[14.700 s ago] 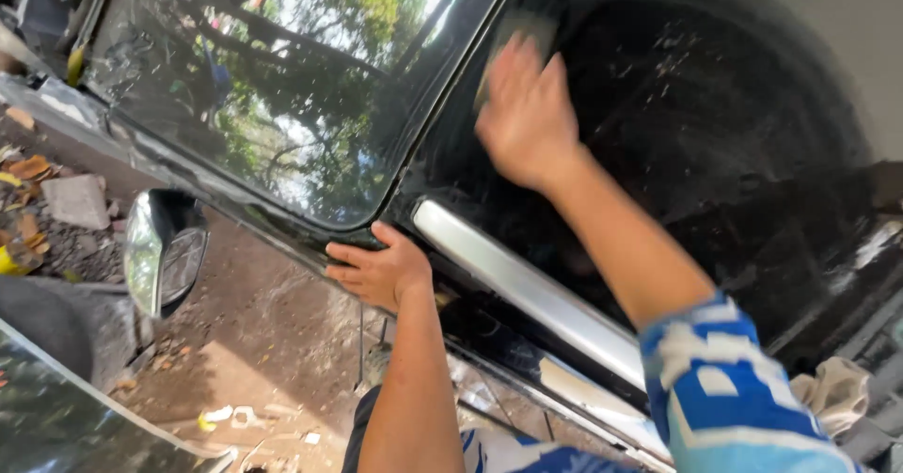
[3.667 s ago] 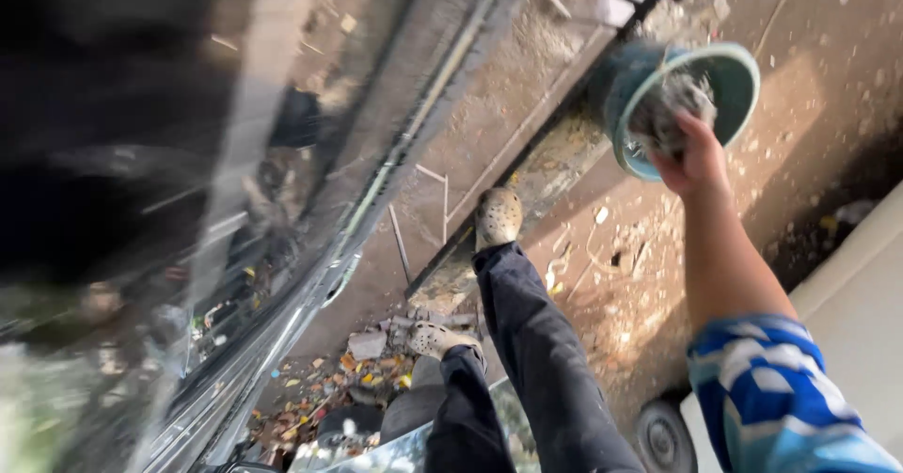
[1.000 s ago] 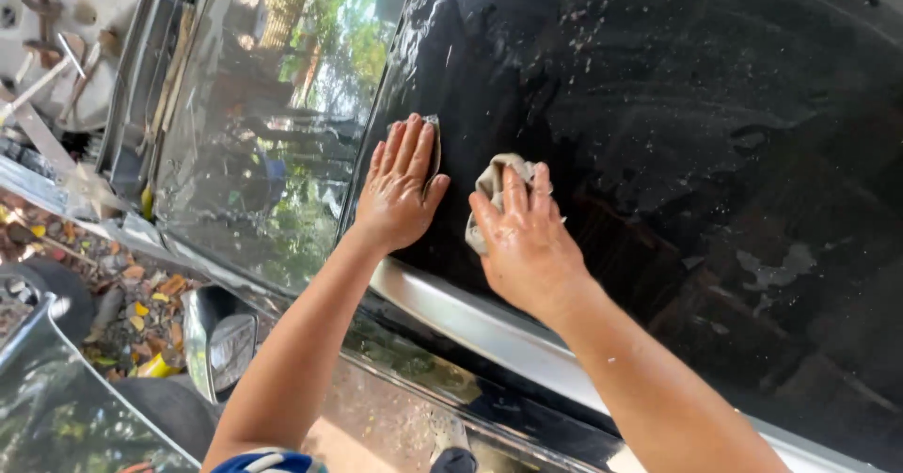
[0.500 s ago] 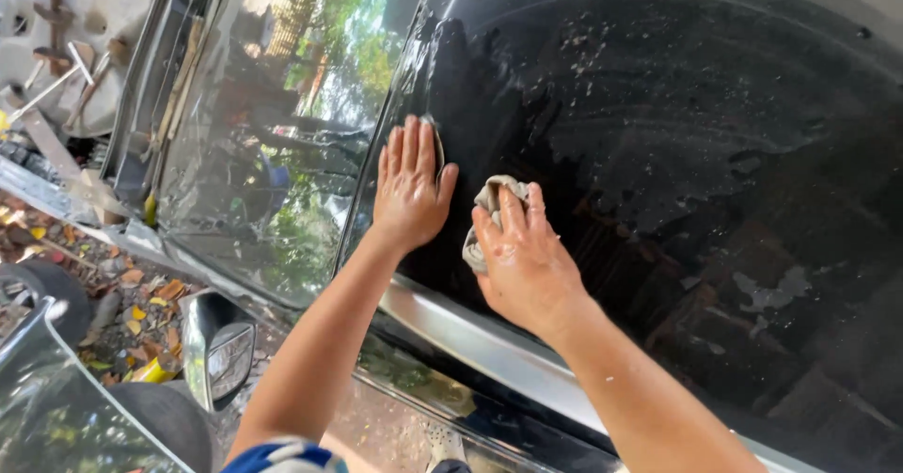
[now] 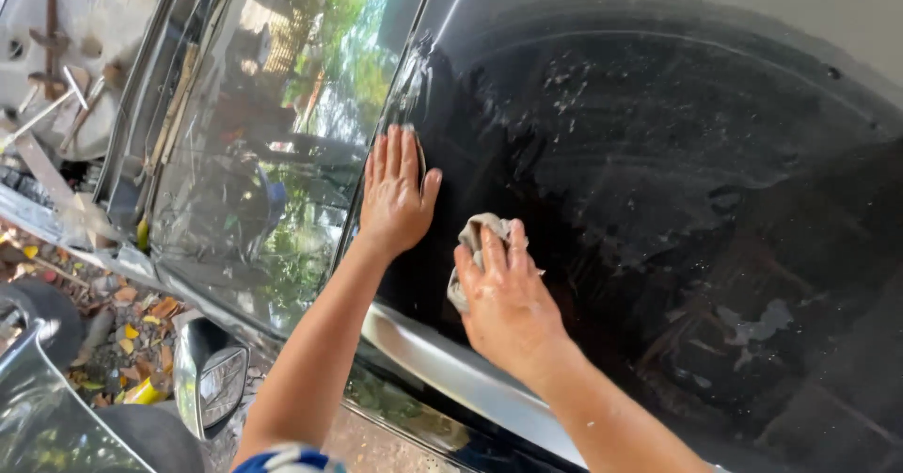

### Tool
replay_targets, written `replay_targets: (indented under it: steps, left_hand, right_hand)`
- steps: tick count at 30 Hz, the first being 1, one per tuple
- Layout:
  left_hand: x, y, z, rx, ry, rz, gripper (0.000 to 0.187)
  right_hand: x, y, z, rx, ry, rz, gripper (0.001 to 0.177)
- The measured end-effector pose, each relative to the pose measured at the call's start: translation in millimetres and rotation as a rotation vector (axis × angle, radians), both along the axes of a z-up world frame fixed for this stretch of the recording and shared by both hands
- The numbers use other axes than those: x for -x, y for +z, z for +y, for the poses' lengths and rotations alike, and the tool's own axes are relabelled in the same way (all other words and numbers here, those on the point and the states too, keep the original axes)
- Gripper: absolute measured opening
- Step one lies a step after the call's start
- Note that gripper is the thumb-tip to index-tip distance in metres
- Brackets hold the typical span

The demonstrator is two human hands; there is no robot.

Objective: The person cleans the side of a black car using a sponge and a cloth. They repeatedly dip the sponge into a bucket of water and scrub the car's surface, then wipe it dry with the cloth.

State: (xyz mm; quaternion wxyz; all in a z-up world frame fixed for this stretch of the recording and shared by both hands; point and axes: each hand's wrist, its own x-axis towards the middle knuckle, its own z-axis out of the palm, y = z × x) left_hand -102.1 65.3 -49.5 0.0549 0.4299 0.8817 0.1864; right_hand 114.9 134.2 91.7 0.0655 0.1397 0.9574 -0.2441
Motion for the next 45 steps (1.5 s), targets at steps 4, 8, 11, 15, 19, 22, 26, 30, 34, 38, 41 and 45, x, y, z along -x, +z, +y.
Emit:
replay_targets:
  steps: [4,8,11,15,19,22,26,30,34,38,41,45]
  left_hand:
    - [61,-4,104,0.017,0.092,0.000,0.071]
    - [107,-31,173,0.013,0.128,-0.022,0.072]
    - [62,5,104,-0.050,-0.049,-0.004,0.069]
    - [14,13,28,-0.034,-0.137,0.029,0.072]
    - [58,14,114,0.063,0.005,-0.014,0.073]
    - [101,-6,192,0.144,0.128,-0.073,0.074]
    - [78,17,159,0.138,0.113,-0.104,0.076]
    - [9,29,34,0.025,0.066,-0.095,0.073]
    - [20,16,37,0.106,-0.015,-0.018,0.076]
    - [94,-1,146,0.110,-0.019,-0.037,0.070]
    - [67,15,135,0.108,-0.081,0.021,0.069]
    - [-35,60,34,0.151,-0.364,0.125,0.074]
  right_hand:
    - [1,-2,-1,0.054,-0.015,-0.112,0.065]
    - [-4,-10,2,0.101,-0.028,-0.058,0.060]
    - [-1,-5,4,0.112,0.008,-0.069,0.068]
    - [-6,-6,4,0.117,0.002,-0.059,0.066]
    - [-8,-12,2,0.087,-0.010,0.010,0.059]
    - [-7,-13,2,0.102,-0.029,0.007,0.059]
    - [-6,-8,5,0.113,0.026,-0.005,0.062]
    - [-9,-12,6,0.107,0.007,0.036,0.059]
    - [-12,-11,3,0.095,-0.022,0.063,0.055]
    - [-8,-12,5,0.102,-0.030,0.048,0.054]
    - [-7,-11,8,0.074,-0.033,0.091,0.049]
    - [-4,3,21,0.163,-0.095,0.085,0.033]
